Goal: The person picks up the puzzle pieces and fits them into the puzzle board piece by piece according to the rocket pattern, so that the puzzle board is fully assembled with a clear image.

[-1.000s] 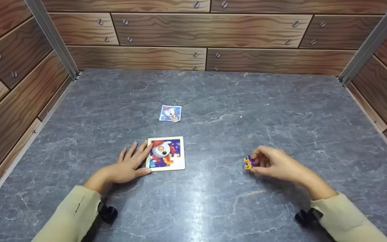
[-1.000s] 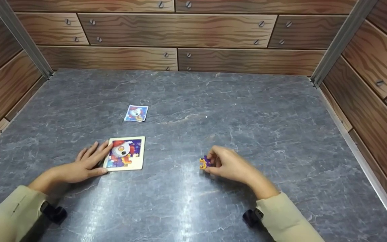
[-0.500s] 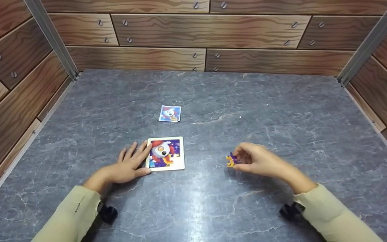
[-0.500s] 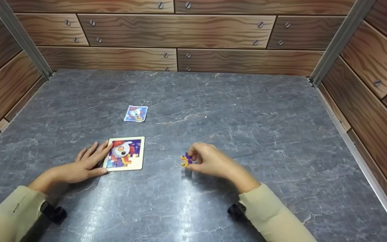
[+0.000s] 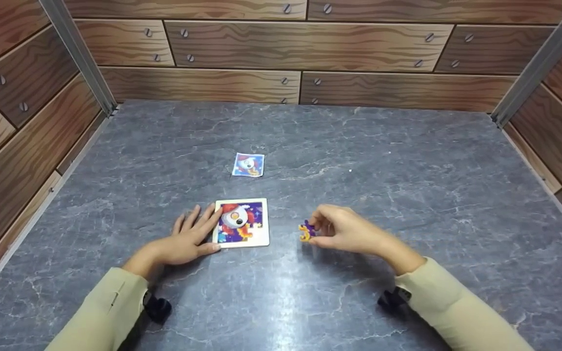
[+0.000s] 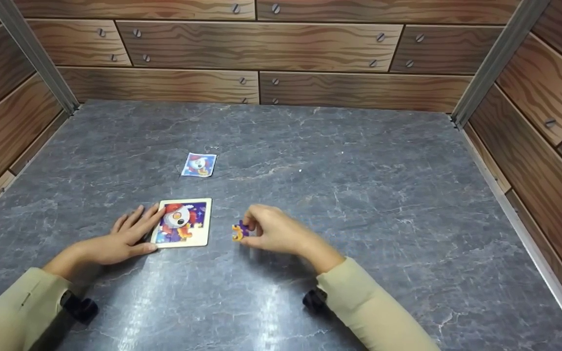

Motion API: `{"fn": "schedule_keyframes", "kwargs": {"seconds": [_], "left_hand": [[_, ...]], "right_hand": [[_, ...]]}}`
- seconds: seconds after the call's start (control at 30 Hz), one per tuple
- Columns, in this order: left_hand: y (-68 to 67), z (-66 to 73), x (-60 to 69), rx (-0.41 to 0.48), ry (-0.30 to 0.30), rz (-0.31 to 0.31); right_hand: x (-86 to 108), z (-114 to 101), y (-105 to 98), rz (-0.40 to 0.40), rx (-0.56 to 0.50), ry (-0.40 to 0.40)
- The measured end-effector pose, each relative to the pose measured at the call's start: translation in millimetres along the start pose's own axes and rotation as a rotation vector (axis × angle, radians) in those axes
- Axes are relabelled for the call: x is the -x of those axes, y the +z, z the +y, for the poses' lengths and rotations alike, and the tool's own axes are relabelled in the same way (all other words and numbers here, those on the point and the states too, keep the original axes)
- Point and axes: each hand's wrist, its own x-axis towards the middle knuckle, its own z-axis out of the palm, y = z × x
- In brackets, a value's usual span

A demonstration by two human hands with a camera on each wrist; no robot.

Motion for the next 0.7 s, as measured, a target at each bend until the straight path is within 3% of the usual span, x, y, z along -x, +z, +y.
{"fn": "schedule_keyframes", "kwargs": {"seconds": [0.3,0.7], "left_hand": [[0.7,-0.2,-0.9,-0.005,-0.003,0.0],[0.7,-0.6,-0.1,-0.006,0.003,0.005]], "right_hand": [[-22.4,-16.9,12.3,-0.018,-0.012,0.017],[-48.7,-36.2,30.8,-0.04,-0.023,-0.031]]}}
